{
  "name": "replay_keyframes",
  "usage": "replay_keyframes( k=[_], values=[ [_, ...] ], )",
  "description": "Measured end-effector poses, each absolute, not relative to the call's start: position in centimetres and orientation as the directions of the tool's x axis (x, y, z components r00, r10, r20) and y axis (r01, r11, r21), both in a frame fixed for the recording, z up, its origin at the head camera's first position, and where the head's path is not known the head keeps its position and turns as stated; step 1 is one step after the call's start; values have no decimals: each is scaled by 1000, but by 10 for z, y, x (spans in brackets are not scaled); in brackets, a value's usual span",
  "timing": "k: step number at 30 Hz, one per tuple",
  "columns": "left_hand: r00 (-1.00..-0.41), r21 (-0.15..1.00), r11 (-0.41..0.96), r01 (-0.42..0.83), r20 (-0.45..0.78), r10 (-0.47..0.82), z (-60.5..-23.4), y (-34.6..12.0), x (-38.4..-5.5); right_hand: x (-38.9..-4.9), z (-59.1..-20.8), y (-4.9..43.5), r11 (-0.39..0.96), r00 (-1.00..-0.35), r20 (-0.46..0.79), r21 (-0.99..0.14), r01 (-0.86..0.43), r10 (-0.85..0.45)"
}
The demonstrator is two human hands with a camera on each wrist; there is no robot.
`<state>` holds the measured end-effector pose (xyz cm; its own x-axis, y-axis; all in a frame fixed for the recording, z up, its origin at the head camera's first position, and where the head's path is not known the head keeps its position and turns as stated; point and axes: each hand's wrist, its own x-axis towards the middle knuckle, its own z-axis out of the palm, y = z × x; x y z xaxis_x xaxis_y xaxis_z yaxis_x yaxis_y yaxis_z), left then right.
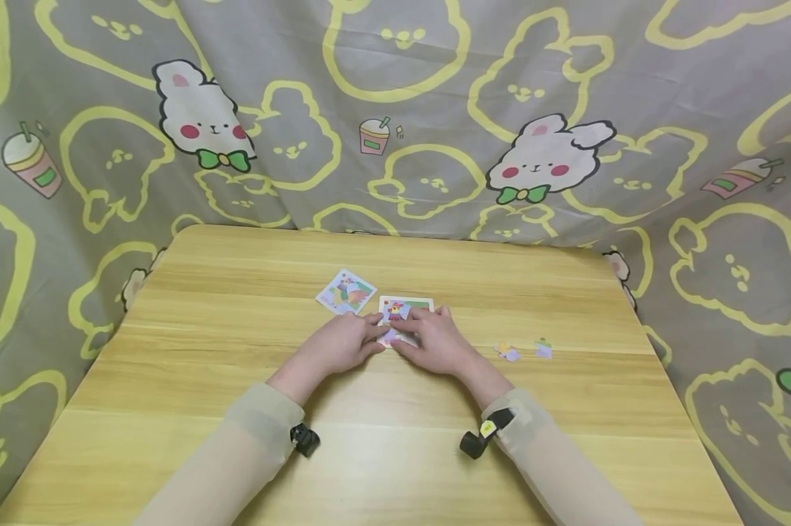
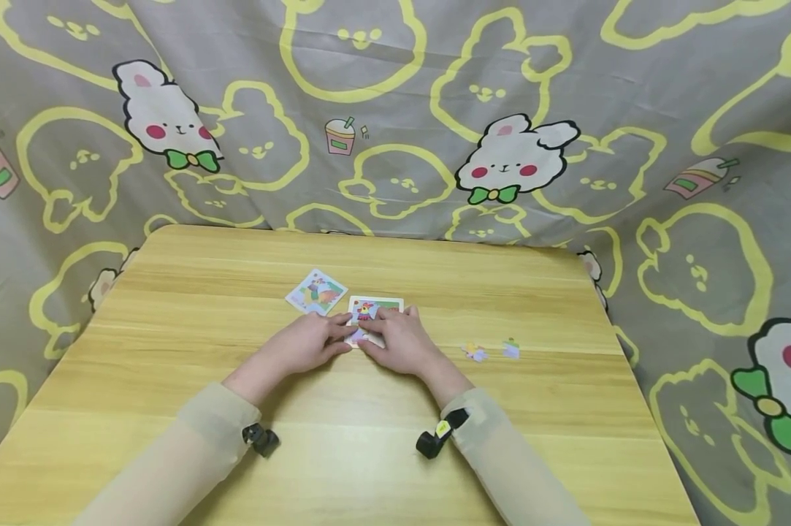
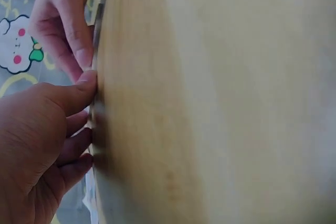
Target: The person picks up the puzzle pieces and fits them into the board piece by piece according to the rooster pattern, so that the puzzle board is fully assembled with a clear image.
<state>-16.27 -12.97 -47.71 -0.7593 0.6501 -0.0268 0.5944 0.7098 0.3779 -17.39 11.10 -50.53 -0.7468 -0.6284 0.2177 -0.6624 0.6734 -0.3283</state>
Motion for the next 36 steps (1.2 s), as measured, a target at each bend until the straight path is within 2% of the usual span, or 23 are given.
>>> replay_keyframes(
  k=[7, 15, 19, 25, 32, 36],
  values=[
    [-751, 416, 687, 595, -15, 660, -480, -132, -163, -176, -507, 111, 659, -760, 237, -388, -645, -605],
    [-738, 445, 661, 605, 0, 675, -482, -135, -165, -175, -509, 105, 680, -789, 266, -401, -613, -554],
    [-738, 438, 664, 606, -2, 675, -481, -134, -165, -176, -510, 105, 674, -782, 285, -396, -623, -555],
    [-743, 440, 670, 598, -7, 669, -479, -133, -165, -177, -508, 109, 631, -754, 269, -420, -652, -600],
    [-740, 476, 641, 602, 33, 671, -481, -135, -166, -175, -506, 107, 655, -775, 210, -432, -620, -596],
    [-737, 484, 631, 607, 44, 675, -483, -136, -166, -176, -509, 108, 650, -779, 227, -444, -617, -584]
  ],
)
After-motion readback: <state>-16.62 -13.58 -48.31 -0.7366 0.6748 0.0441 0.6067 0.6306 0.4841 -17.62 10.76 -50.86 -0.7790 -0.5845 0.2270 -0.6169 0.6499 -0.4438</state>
